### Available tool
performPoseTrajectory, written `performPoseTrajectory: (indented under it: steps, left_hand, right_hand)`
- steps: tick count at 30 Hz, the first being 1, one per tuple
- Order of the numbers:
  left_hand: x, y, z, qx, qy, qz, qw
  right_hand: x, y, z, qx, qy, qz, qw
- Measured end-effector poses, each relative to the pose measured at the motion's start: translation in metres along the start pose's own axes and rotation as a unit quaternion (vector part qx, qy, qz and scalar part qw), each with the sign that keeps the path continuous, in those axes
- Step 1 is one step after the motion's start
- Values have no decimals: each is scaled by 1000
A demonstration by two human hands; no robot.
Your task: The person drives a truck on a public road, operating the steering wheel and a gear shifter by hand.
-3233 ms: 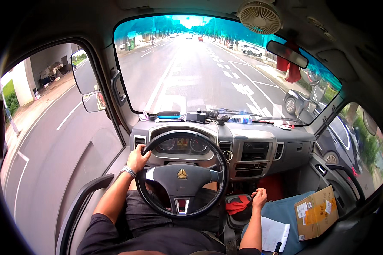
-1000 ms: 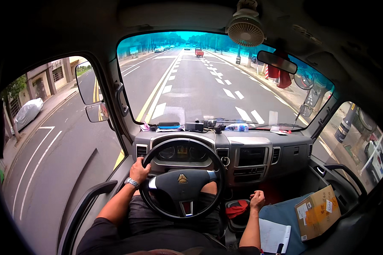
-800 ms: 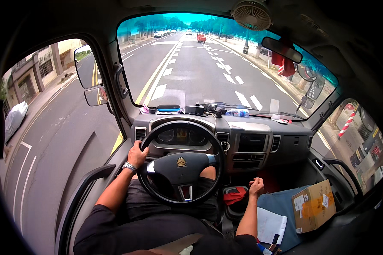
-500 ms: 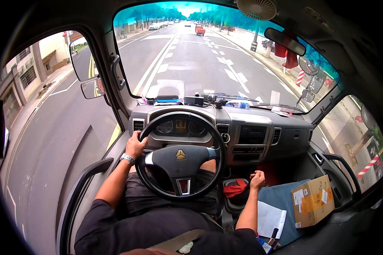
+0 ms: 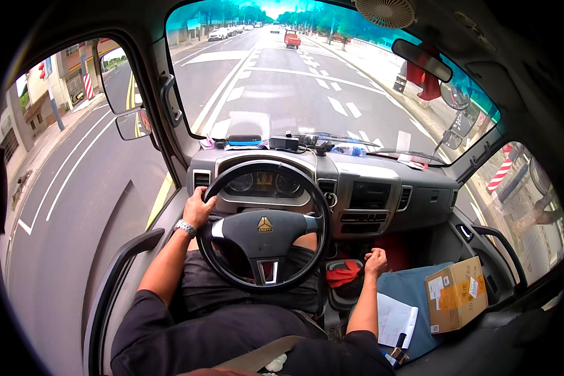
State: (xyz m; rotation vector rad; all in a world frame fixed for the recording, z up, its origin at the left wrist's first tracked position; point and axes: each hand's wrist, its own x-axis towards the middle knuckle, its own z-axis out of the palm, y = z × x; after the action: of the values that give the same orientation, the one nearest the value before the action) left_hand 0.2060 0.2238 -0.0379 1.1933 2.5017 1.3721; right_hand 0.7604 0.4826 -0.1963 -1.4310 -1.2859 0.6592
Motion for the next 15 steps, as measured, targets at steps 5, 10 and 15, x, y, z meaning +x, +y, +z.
performPoseTrajectory:
  steps: [5,10,15]
  left_hand:
    - [19,6,-6,-32,-12,-16,999]
    - [10,-2,-2,-26,-11,-14,1000]
    - [22,-4,1,-56,-15,-18,998]
  right_hand:
    - [9,-5,6,19,-2,-12,1000]
    - [-1,-14,6,-12,2,7,1000]
    - [12,-1,13,14,-8,-24,1000]
